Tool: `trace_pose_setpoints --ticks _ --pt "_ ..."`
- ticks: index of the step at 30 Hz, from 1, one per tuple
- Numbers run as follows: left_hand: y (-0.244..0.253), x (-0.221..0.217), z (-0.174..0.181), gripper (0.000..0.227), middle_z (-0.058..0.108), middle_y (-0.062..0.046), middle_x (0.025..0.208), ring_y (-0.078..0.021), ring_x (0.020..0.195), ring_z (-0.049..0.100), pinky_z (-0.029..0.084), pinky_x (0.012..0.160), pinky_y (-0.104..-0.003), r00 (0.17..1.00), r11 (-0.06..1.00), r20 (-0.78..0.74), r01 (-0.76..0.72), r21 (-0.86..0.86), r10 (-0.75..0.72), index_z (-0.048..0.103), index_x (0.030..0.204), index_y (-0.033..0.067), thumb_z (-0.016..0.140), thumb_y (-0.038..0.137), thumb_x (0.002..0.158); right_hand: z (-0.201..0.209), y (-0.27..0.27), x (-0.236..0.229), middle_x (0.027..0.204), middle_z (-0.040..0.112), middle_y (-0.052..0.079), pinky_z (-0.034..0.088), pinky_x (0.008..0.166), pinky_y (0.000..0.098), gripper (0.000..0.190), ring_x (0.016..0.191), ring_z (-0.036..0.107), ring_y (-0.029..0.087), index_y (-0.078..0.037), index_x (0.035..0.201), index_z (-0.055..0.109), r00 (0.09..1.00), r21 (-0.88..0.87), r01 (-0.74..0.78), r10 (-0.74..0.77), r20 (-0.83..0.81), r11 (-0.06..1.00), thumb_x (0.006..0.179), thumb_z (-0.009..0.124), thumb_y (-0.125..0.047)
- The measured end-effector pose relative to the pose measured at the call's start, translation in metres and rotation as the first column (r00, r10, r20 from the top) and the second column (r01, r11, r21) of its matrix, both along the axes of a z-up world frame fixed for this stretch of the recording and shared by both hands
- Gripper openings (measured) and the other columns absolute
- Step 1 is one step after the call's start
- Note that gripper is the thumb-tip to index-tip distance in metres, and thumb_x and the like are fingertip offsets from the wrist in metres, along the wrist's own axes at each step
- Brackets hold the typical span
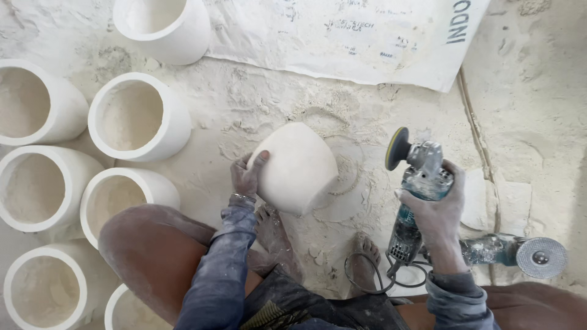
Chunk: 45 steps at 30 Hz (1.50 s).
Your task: The person uses an angle grinder with a sanding disc to smooth the exterior surface of a white ceramic pot. They hold the pot with one hand and operate the grinder with the other, rotating the pot to cover different areas.
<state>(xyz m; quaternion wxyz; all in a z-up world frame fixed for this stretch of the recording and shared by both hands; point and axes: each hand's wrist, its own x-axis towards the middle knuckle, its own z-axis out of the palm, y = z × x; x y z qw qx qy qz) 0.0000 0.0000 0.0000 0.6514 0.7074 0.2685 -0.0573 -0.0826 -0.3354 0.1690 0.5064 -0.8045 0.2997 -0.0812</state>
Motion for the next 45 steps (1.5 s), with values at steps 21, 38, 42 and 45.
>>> trace_pose_setpoints --ticks 21,38,42,45 --pt "-0.079 -0.041 0.113 0.090 0.060 -0.014 0.137 -0.0277 0.130 0.049 0.021 0.119 -0.037 0.671 0.962 -0.695 -0.243 0.126 0.261 0.057 0.148 0.0240 0.038 0.077 0.079 0.037 -0.007 -0.001 0.126 0.055 0.014 0.055 0.089 0.0350 0.078 0.106 0.057 0.021 -0.010 0.138 0.044 0.988 -0.016 0.096 -0.097 -0.117 0.995 0.070 0.079 0.001" --pt "-0.079 -0.029 0.034 0.080 0.058 -0.017 0.135 -0.0349 0.125 0.052 0.039 0.096 -0.052 0.760 0.999 -0.650 -0.018 -0.028 -0.005 0.062 0.130 0.0086 0.035 0.067 0.082 0.042 -0.012 -0.021 0.114 0.062 0.011 0.060 0.084 0.0302 0.075 0.093 0.065 0.017 -0.012 0.137 0.038 0.985 0.144 0.172 -0.169 -0.035 0.975 0.074 0.072 0.009" --pt "-0.081 -0.036 0.016 0.063 0.061 -0.023 0.131 -0.0391 0.121 0.057 0.044 0.100 -0.054 0.913 0.924 -0.406 0.114 0.364 0.047 0.053 0.139 0.0111 0.037 0.057 0.098 0.045 -0.014 -0.026 0.120 0.059 0.013 0.060 0.087 0.0345 0.076 0.097 0.064 0.020 -0.012 0.140 0.036 0.988 0.135 0.154 -0.151 -0.035 0.979 0.076 0.071 0.010" --pt "-0.091 -0.052 0.056 0.039 0.065 -0.014 0.131 -0.0321 0.122 0.058 0.043 0.105 -0.050 0.908 0.727 0.172 0.179 0.663 -0.381 0.056 0.134 0.0108 0.054 0.030 0.100 0.049 -0.013 -0.028 0.121 0.059 0.014 0.060 0.088 0.0335 0.076 0.101 0.063 0.020 -0.012 0.140 0.038 0.982 0.111 0.179 -0.171 -0.076 0.978 0.075 0.074 0.005"
